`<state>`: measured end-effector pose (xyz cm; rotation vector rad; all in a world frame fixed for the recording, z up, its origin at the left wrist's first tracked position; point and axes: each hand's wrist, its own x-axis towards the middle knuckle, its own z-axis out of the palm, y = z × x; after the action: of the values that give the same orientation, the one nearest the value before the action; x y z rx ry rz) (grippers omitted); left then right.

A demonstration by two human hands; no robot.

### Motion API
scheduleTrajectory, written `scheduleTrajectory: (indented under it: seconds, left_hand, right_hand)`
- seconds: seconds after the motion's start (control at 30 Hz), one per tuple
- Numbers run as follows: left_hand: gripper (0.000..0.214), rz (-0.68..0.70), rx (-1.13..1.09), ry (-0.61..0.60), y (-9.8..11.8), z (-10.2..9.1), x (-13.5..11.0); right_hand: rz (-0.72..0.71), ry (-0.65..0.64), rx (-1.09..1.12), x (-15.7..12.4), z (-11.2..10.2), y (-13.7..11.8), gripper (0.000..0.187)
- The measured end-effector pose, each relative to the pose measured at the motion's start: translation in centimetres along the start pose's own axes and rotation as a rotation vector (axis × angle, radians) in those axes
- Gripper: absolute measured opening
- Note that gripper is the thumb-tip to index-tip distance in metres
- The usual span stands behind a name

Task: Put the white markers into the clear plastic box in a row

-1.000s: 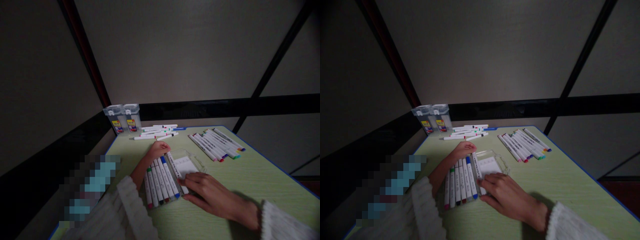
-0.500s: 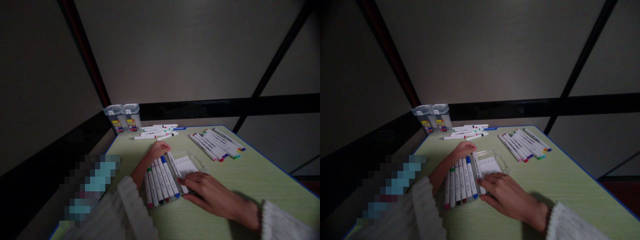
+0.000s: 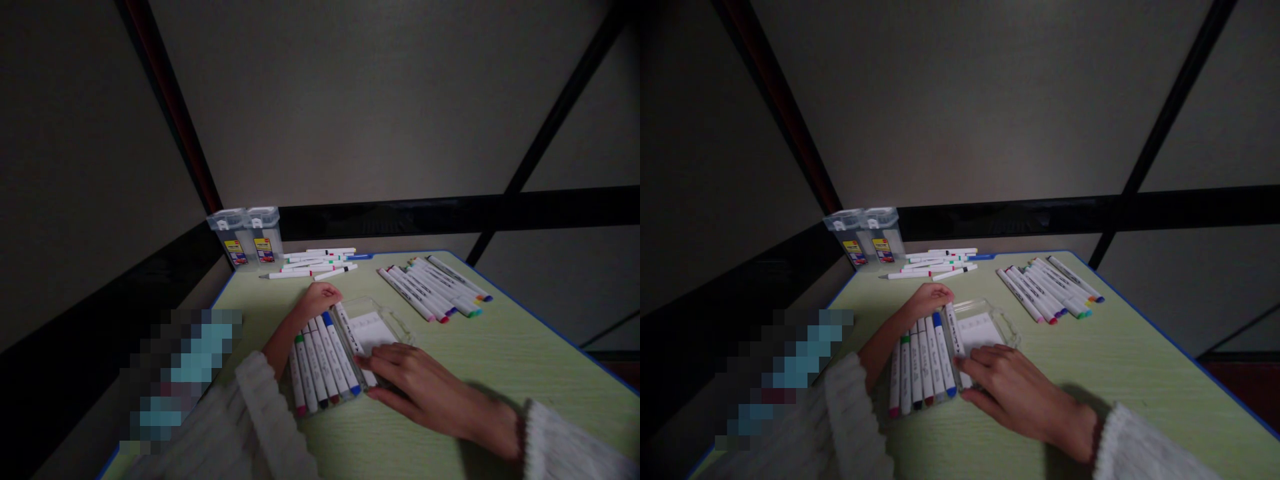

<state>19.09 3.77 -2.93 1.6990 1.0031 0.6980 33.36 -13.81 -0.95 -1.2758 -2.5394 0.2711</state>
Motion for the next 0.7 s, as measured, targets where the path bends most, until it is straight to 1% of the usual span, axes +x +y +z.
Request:
scheduleTrajectory:
  seconds: [0.37,0.6,0.7]
  left_hand:
    - [0.004,0.004,-0.003,0.001,-0.19,-0.03,0.11]
    - [0.006,-0.026,-0.022,0.013,0.28,0.09,-0.19]
    - [0.007,-0.029,-0.015,0.014,0.43,0.16,-0.26]
  right_hand:
    - [0.005,-0.005,-0.006,-0.02,-0.06,-0.09,0.029]
    - [-0.011,0.019,-0.002,-0.05,0.11,0.04,0.027]
    - [-0.009,0.008,-0.005,-0.05,0.04,-0.01,0.027]
